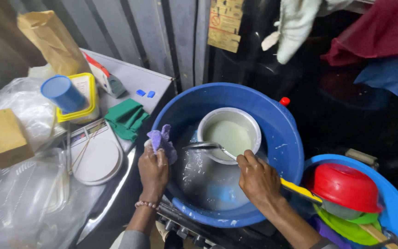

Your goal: Washing and scrubbing kitchen utensils and a metal bowl in a basin of soapy water.

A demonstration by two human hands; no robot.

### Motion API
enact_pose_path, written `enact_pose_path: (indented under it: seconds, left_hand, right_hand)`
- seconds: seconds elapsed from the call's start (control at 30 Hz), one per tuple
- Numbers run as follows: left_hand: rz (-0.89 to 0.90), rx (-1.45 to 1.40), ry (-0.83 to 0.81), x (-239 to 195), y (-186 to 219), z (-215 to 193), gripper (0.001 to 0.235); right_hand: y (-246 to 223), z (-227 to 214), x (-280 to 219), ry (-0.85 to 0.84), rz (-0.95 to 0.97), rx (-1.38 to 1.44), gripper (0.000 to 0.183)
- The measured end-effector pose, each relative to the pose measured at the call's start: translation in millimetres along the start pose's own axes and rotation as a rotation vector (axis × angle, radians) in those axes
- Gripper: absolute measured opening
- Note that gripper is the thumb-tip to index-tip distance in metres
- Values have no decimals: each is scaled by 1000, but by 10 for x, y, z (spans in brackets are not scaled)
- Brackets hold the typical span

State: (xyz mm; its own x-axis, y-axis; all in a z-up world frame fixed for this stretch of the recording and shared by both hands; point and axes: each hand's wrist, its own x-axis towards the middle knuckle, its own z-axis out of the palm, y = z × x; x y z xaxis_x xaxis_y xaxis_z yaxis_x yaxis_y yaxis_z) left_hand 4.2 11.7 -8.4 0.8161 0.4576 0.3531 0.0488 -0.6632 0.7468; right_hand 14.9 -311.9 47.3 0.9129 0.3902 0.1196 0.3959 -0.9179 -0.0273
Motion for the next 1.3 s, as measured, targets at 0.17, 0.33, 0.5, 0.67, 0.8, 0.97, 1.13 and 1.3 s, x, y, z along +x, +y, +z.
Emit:
enact_pose_path:
  seconds: [0.17,0.33,0.5,0.67,0.8,0.97,1.13,1.3]
  left_hand:
    - [-20,13,26,48,-23,19,20]
    - [13,63,25,41,-159,-21,35]
    - [31,68,38,36,-179,-45,41]
    - [87,79,63,55,-303,-21,44]
    - [138,75,62,39,-353,-4,40]
    - [178,52,100,48,-502,49,32]
    - [254,88,127,51,-564,84,28]
    - [242,127,138,71,-544,117,35]
  right_hand:
    - [175,-151,-56,129,105,68,12]
    - [492,-333,-234,210,309,401,6]
    - [1279,-766,-751,148,640,575,21]
    - [2475,-858,-1677,237,870,374,17]
    - [3058,-567,-2290,164,1106,301,20]
    - [3147,-105,-2687,150,1119,140,25]
    - [3299,475,-2800,72,1190,269,32]
    - [3322,519,-2813,68,1121,240,36]
